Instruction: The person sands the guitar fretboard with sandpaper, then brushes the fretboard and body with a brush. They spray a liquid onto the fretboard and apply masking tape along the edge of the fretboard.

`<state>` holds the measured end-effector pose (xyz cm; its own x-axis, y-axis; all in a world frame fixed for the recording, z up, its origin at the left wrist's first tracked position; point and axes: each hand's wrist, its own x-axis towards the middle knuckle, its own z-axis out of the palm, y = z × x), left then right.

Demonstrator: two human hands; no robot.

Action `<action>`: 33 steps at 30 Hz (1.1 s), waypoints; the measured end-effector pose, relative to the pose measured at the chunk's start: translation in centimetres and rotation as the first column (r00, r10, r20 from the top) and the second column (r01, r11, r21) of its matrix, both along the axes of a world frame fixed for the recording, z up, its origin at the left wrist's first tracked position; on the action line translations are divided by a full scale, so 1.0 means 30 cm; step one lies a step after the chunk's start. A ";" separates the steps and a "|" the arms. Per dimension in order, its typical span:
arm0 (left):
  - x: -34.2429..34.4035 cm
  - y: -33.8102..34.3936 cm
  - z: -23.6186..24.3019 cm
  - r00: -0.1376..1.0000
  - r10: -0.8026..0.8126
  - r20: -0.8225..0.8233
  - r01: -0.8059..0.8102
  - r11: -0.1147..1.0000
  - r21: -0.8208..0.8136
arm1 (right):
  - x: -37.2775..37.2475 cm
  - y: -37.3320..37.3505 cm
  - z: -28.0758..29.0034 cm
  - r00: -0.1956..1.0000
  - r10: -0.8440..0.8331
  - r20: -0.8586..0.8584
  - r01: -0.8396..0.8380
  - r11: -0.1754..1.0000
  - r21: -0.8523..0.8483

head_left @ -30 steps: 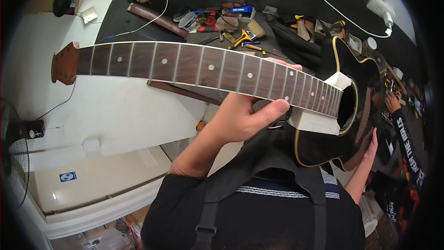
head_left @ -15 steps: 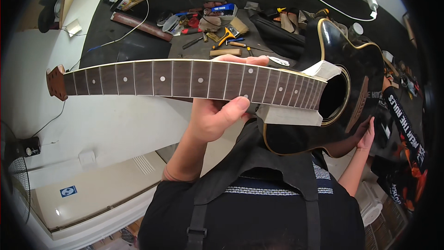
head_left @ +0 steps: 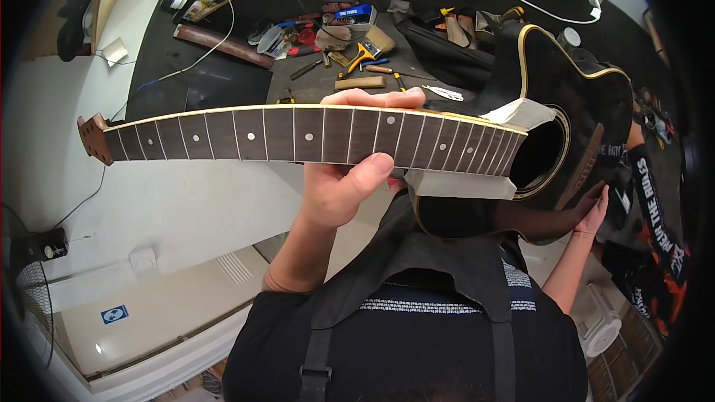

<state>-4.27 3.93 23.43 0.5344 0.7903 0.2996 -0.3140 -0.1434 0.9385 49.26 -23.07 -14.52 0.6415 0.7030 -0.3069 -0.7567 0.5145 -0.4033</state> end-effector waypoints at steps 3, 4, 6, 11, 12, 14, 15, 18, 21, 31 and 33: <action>0.012 -0.005 -0.005 0.997 0.034 0.063 -0.031 0.999 -0.042 | 0.001 0.009 0.019 0.998 -0.028 0.050 0.029 0.999 -0.013; 0.013 -0.007 -0.002 0.997 0.046 0.063 -0.043 0.997 -0.057 | -0.003 0.015 0.031 0.997 -0.030 0.071 0.031 0.999 -0.009; 0.015 -0.011 0.003 0.995 0.073 0.061 -0.067 0.994 -0.087 | -0.014 0.011 0.061 0.997 0.054 0.061 -0.056 0.998 0.030; 0.021 -0.025 0.009 0.980 0.177 0.092 -0.164 0.977 -0.135 | -0.059 0.021 0.110 0.987 0.163 0.020 -0.164 0.983 0.078; 0.023 -0.027 0.007 0.975 0.201 0.093 -0.187 0.972 -0.143 | -0.060 0.021 0.113 0.989 0.146 0.022 -0.147 0.986 0.074; 0.046 -0.040 0.025 0.964 0.255 0.076 -0.227 0.937 -0.265 | -0.057 0.022 0.111 0.986 0.166 0.031 -0.168 0.978 0.120; 0.052 -0.041 0.028 0.957 0.282 0.061 -0.252 0.920 -0.301 | -0.055 0.019 0.111 0.979 0.199 0.039 -0.203 0.965 0.167; 0.053 -0.050 0.017 0.927 0.374 0.004 -0.347 0.864 -0.365 | -0.062 0.036 0.140 0.960 0.274 0.058 -0.280 0.941 0.190; 0.044 -0.036 0.012 0.917 0.398 0.023 -0.361 0.854 -0.375 | -0.067 0.046 0.171 0.948 0.313 0.065 -0.320 0.926 0.203; -0.038 0.052 0.006 0.906 0.417 -0.074 -0.412 0.829 -0.378 | -0.129 0.151 0.398 0.910 0.384 0.157 -0.409 0.892 0.190; -0.049 0.057 0.000 0.907 0.417 -0.056 -0.408 0.838 -0.363 | -0.125 0.162 0.420 0.908 0.386 0.160 -0.410 0.899 0.155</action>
